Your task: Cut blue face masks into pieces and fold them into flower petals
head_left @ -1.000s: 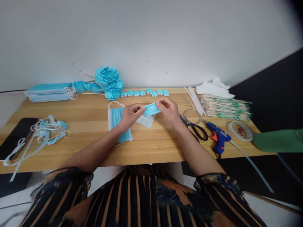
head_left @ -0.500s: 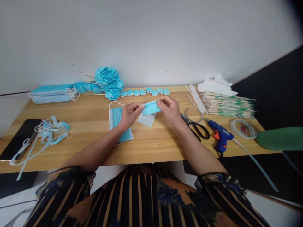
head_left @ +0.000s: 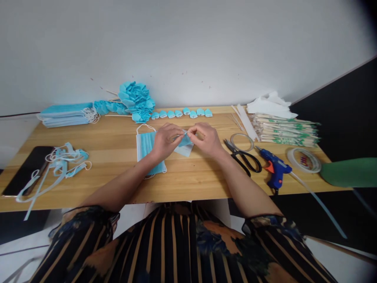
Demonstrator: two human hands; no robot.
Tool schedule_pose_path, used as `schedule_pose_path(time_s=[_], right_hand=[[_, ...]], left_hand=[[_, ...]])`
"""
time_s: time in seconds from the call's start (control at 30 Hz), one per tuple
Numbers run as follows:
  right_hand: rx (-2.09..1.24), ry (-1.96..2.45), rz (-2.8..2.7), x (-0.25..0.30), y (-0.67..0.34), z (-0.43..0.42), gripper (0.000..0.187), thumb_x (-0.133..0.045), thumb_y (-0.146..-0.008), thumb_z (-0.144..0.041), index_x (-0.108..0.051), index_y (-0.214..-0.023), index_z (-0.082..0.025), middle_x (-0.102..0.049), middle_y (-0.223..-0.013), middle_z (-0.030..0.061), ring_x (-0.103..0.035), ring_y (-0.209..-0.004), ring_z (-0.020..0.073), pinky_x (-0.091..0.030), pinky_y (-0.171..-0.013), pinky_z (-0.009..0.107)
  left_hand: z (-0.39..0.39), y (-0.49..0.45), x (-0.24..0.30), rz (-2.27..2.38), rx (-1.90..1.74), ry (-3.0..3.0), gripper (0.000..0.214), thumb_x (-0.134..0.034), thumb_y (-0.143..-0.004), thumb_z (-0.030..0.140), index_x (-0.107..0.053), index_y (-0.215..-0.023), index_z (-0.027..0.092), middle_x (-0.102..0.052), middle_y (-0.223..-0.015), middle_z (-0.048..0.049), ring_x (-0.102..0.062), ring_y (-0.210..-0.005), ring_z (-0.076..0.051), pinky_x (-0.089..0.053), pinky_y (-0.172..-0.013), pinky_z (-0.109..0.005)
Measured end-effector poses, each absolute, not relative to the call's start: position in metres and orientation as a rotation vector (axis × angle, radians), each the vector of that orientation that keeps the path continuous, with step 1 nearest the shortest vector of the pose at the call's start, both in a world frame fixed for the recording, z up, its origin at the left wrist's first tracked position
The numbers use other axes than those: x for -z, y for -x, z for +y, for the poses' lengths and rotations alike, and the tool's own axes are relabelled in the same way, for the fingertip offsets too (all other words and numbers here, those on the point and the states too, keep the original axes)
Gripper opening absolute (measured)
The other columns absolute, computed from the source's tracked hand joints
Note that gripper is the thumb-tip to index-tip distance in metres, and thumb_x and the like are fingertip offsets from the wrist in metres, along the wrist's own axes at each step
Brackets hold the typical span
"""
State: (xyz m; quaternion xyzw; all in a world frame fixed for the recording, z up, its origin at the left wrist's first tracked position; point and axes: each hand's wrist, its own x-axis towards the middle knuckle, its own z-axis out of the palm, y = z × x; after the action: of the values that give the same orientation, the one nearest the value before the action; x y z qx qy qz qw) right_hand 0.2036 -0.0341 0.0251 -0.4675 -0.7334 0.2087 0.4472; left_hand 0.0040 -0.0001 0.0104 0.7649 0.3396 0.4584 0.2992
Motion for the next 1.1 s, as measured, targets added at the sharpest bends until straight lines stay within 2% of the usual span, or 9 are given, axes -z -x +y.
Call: schedule_pose_path(time_s=[0.07, 0.13, 0.23, 0.37, 0.5, 0.63, 0.77, 0.93, 1.1], right_hand=[[-0.695, 1.123, -1.722, -0.024, -0.205, -0.034, 0.018, -0.069, -0.088, -0.039, -0.071, -0.100, -0.025, -0.073, -0.092, 0.0032, -0.067, -0.090, 0.0229, -0.050, -0.091, 0.041], [-0.858, 1.096, -1.668, -0.022, -0.206, -0.033, 0.043, -0.075, -0.084, -0.045, -0.067, -0.122, -0.026, -0.073, -0.106, 0.0046, -0.067, -0.099, 0.0235, -0.052, -0.093, 0.040], [-0.913, 1.129, -1.682, -0.016, -0.204, -0.031, 0.063, -0.081, -0.077, -0.047, -0.063, -0.134, -0.026, -0.071, -0.114, 0.0055, -0.067, -0.099, 0.0230, -0.053, -0.092, 0.040], [-0.821, 1.172, -1.684, -0.009, -0.199, -0.030, 0.051, -0.074, -0.079, -0.036, -0.067, -0.127, -0.022, -0.073, -0.113, 0.0059, -0.067, -0.100, 0.0233, -0.053, -0.094, 0.040], [-0.804, 1.134, -1.644, -0.007, -0.200, -0.026, 0.040, -0.066, -0.080, -0.032, -0.069, -0.118, -0.019, -0.076, -0.117, 0.0077, -0.069, -0.105, 0.0241, -0.054, -0.098, 0.040], [-0.784, 1.136, -1.594, -0.006, -0.207, -0.021, 0.042, -0.067, -0.080, -0.034, -0.070, -0.119, -0.020, -0.077, -0.115, 0.0081, -0.071, -0.106, 0.0251, -0.054, -0.101, 0.041], [-0.745, 1.166, -1.592, -0.005, -0.211, -0.019, 0.041, -0.067, -0.080, -0.035, -0.072, -0.119, -0.020, -0.078, -0.107, 0.0068, -0.071, -0.101, 0.0247, -0.055, -0.097, 0.042], [-0.785, 1.162, -1.580, -0.006, -0.208, -0.021, 0.038, -0.067, -0.081, -0.036, -0.076, -0.113, -0.019, -0.077, -0.102, 0.0053, -0.070, -0.095, 0.0226, -0.056, -0.094, 0.039], [-0.881, 1.160, -1.560, -0.006, -0.205, -0.022, 0.037, -0.069, -0.080, -0.037, -0.076, -0.111, -0.019, -0.077, -0.098, 0.0045, -0.068, -0.089, 0.0211, -0.055, -0.084, 0.036]], left_hand=[[0.001, -0.004, -0.009, 0.920, -1.261, -1.933, 0.019, -0.078, -0.085, 0.043, -0.080, -0.079, 0.025, -0.078, -0.090, -0.0073, -0.068, -0.085, -0.021, -0.053, -0.084, -0.037], [0.002, -0.004, -0.008, 0.928, -1.294, -1.806, 0.021, -0.079, -0.083, 0.044, -0.080, -0.078, 0.024, -0.077, -0.088, -0.0069, -0.067, -0.082, -0.019, -0.052, -0.077, -0.034], [0.001, -0.006, -0.006, 0.910, -1.292, -1.621, 0.021, -0.082, -0.079, 0.043, -0.080, -0.077, 0.022, -0.076, -0.086, -0.0054, -0.061, -0.070, -0.014, -0.049, -0.063, -0.028], [-0.006, -0.011, -0.008, 0.862, -1.223, -1.468, 0.024, -0.085, -0.076, 0.043, -0.079, -0.076, 0.019, -0.075, -0.087, -0.0037, -0.052, -0.053, -0.007, -0.044, -0.050, -0.024], [-0.008, -0.012, -0.010, 0.859, -1.212, -1.350, 0.029, -0.088, -0.071, 0.044, -0.076, -0.073, 0.017, -0.074, -0.086, -0.0021, -0.053, -0.046, -0.005, -0.044, -0.044, -0.023], [-0.004, -0.011, -0.009, 0.869, -1.190, -1.187, 0.037, -0.091, -0.069, 0.046, -0.071, -0.075, 0.016, -0.067, -0.070, 0.0022, -0.062, -0.052, -0.009, -0.056, -0.054, -0.024], [-0.003, -0.012, -0.004, 0.815, -1.201, -1.073, 0.042, -0.093, -0.069, 0.047, -0.067, -0.078, 0.015, -0.062, -0.068, 0.0038, -0.066, -0.063, -0.011, -0.065, -0.071, -0.030], [-0.003, -0.013, -0.001, 0.760, -1.211, -1.039, 0.043, -0.094, -0.067, 0.048, -0.069, -0.080, 0.015, -0.067, -0.074, 0.0022, -0.067, -0.071, -0.011, -0.064, -0.077, -0.030], [0.000, -0.013, 0.001, 0.739, -1.169, -1.120, 0.043, -0.094, -0.068, 0.044, -0.076, -0.096, 0.017, -0.077, -0.090, -0.0039, -0.071, -0.080, -0.016, -0.060, -0.077, -0.031]])
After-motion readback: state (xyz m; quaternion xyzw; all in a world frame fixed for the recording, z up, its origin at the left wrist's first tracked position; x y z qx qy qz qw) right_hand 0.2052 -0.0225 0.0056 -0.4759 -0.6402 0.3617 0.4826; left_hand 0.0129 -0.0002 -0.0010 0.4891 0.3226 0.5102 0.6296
